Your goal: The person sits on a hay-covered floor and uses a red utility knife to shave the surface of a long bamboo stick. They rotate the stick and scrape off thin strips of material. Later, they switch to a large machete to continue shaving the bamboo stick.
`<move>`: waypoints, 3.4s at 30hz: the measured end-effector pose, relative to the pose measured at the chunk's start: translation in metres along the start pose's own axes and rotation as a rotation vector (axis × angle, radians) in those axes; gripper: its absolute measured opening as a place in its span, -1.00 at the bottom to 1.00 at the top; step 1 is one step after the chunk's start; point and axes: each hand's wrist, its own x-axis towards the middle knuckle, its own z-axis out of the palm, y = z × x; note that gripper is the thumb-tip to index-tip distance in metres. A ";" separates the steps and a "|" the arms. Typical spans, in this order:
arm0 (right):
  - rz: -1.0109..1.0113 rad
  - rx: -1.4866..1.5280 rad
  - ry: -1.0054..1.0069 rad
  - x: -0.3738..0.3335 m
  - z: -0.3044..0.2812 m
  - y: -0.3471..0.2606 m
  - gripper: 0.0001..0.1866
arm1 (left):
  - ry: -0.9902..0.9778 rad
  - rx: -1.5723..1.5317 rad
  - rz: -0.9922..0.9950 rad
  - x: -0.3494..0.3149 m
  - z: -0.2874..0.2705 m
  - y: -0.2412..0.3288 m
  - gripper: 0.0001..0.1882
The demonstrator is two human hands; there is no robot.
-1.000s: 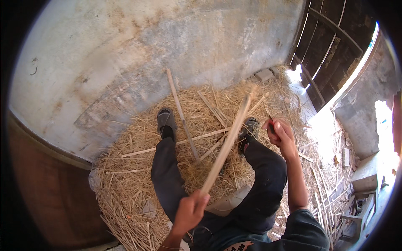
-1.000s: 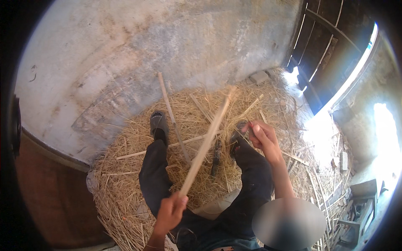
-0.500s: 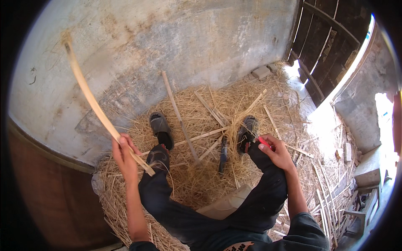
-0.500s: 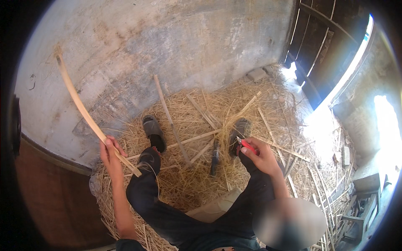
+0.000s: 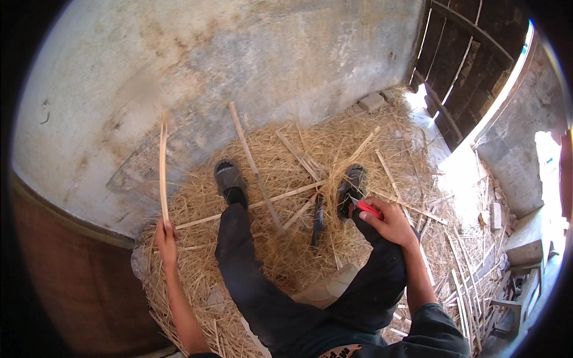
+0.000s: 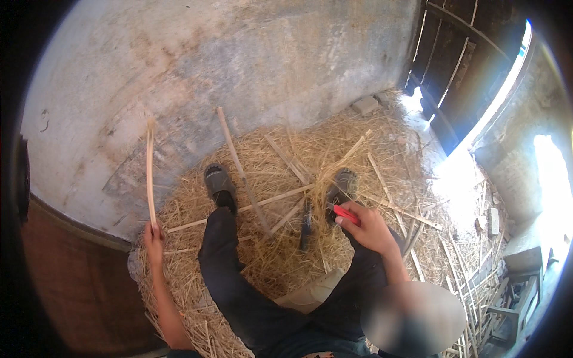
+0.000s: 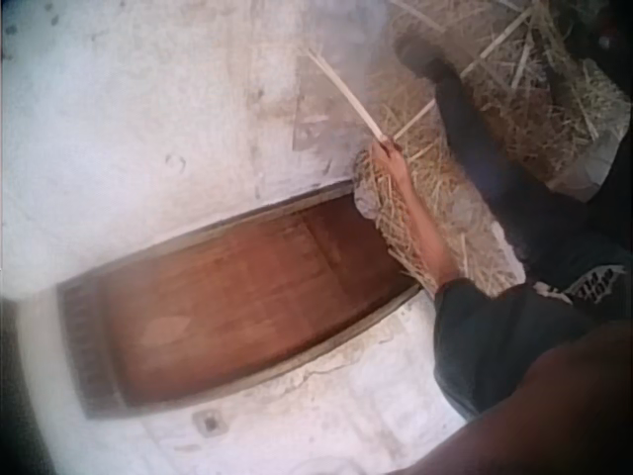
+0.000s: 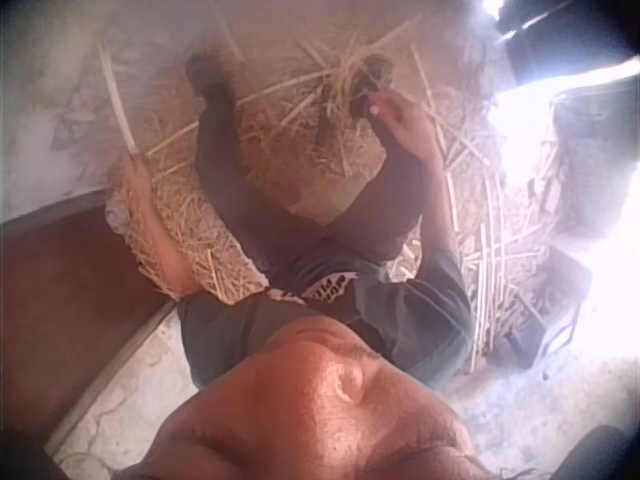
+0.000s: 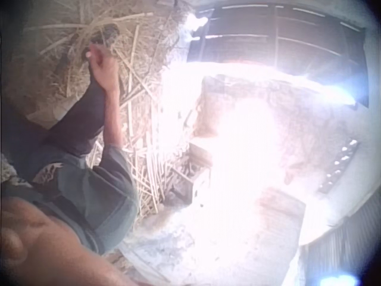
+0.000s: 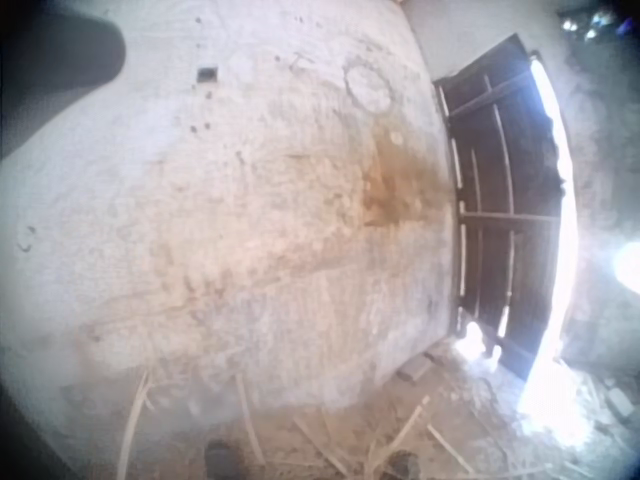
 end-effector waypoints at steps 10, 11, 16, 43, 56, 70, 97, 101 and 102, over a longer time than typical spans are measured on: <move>0.063 -0.238 -0.048 -0.015 -0.006 0.021 -0.62 | 0.110 -0.001 -0.490 -0.302 0.032 -0.191 -0.61; 0.079 -0.256 -0.023 -0.018 -0.002 0.022 -0.64 | 0.123 -0.057 -0.554 -0.323 0.036 -0.189 -0.60; 0.131 -0.332 -0.115 -0.024 0.064 0.051 -0.72 | 0.211 -0.054 -0.455 -0.321 0.047 -0.122 -0.59; 0.975 -0.198 -0.057 0.064 0.359 0.216 -0.25 | 0.276 -0.995 0.351 -0.029 0.058 0.171 -0.69; 0.841 0.287 -0.109 0.061 0.400 0.299 -0.52 | 0.416 -1.126 0.136 -0.060 0.121 0.204 -0.62; 0.207 -0.126 0.304 0.035 0.263 0.204 -0.49 | 0.350 -1.263 -0.093 -0.079 0.161 0.177 -0.75; 0.072 1.097 -0.118 0.047 0.108 -0.078 -0.59 | -0.118 -1.212 0.050 -0.190 0.217 0.163 -0.86; 0.074 1.192 -0.055 0.048 0.110 -0.085 -0.64 | -0.247 -1.269 -0.420 -0.195 0.194 0.206 -0.65; 0.065 1.208 -0.047 0.049 0.110 -0.087 -0.65 | -0.360 -1.212 -0.491 -0.198 0.189 0.202 -0.60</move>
